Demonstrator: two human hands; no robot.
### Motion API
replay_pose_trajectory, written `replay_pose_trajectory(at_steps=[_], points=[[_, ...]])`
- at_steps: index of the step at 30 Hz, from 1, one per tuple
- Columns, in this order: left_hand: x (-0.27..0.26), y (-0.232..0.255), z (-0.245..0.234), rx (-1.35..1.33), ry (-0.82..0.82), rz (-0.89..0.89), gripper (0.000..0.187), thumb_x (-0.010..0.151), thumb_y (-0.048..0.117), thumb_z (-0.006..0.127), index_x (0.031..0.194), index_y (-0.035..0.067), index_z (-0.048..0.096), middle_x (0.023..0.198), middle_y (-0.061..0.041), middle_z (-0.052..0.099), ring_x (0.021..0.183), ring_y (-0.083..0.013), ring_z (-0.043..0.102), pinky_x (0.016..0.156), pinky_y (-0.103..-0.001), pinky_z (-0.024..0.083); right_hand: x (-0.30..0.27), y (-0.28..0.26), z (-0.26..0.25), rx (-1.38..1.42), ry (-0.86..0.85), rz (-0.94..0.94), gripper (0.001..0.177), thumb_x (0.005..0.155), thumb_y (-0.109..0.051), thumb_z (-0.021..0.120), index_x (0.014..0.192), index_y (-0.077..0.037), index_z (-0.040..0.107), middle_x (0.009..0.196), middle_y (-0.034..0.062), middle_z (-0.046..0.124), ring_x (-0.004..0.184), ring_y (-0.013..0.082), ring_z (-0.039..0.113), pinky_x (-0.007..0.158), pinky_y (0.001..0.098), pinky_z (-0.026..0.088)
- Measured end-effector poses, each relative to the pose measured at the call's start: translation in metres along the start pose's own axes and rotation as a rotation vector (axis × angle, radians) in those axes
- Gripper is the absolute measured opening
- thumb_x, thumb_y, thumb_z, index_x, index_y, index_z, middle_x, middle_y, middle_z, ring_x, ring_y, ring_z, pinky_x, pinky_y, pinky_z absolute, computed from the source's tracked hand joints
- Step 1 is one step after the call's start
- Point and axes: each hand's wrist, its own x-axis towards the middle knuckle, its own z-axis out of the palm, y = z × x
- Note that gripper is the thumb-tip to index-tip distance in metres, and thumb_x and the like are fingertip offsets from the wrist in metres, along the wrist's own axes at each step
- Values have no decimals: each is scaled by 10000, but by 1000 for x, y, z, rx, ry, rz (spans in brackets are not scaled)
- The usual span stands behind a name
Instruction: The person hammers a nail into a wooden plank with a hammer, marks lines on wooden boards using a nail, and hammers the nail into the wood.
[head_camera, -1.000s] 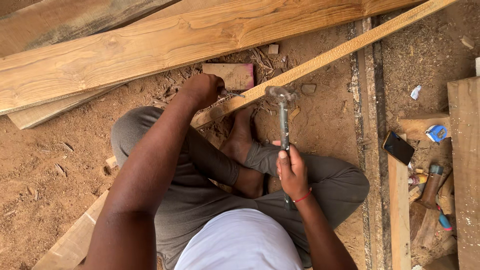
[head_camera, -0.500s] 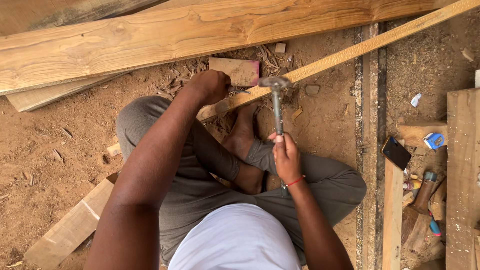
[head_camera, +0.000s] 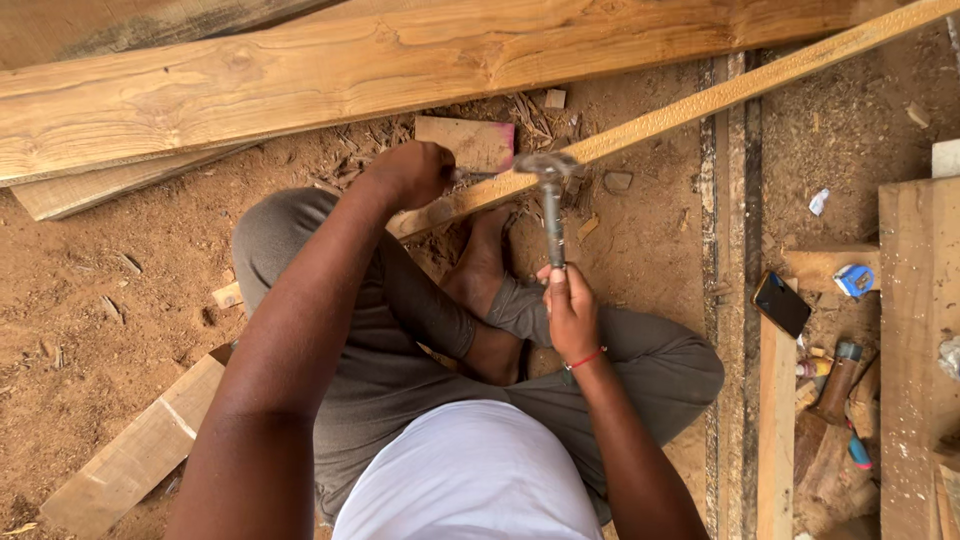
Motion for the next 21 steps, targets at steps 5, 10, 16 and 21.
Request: replay_pose_trajectory(at_steps=[5, 10, 16, 21], points=[[6, -4, 7, 35, 63, 39, 362, 1079, 393, 494, 1170, 134, 730, 1087, -130, 752, 1007, -323, 715, 924, -478, 558, -16, 7, -1, 332, 136, -192, 364, 1109, -393, 448, 1106, -51, 571, 686, -34, 459, 568, 46, 407, 511, 238, 350], [18, -5, 9, 163, 34, 19, 377, 1073, 413, 483, 1168, 129, 711, 1107, -117, 738, 1045, -323, 698, 947, -488, 531, 7, 27, 12, -365, 48, -319, 385, 1174, -376, 497, 1091, -28, 640, 843, -63, 628, 816, 53, 535, 659, 250, 437], [0, -7, 0, 25, 78, 6, 343, 1074, 381, 517, 1187, 139, 732, 1145, -144, 742, 1055, -326, 708, 978, -469, 542, -5, -12, 0, -8, 55, -152, 393, 1114, -382, 454, 1044, -40, 635, 655, -7, 494, 578, 73, 464, 527, 267, 383], [6, -12, 7, 80, -29, -10, 318, 1052, 349, 528, 1218, 152, 712, 1163, -106, 736, 1078, -291, 695, 977, -466, 538, -9, 12, 8, 143, 163, -330, 397, 1100, -404, 430, 1069, -43, 593, 678, -29, 475, 560, 51, 437, 510, 247, 358]])
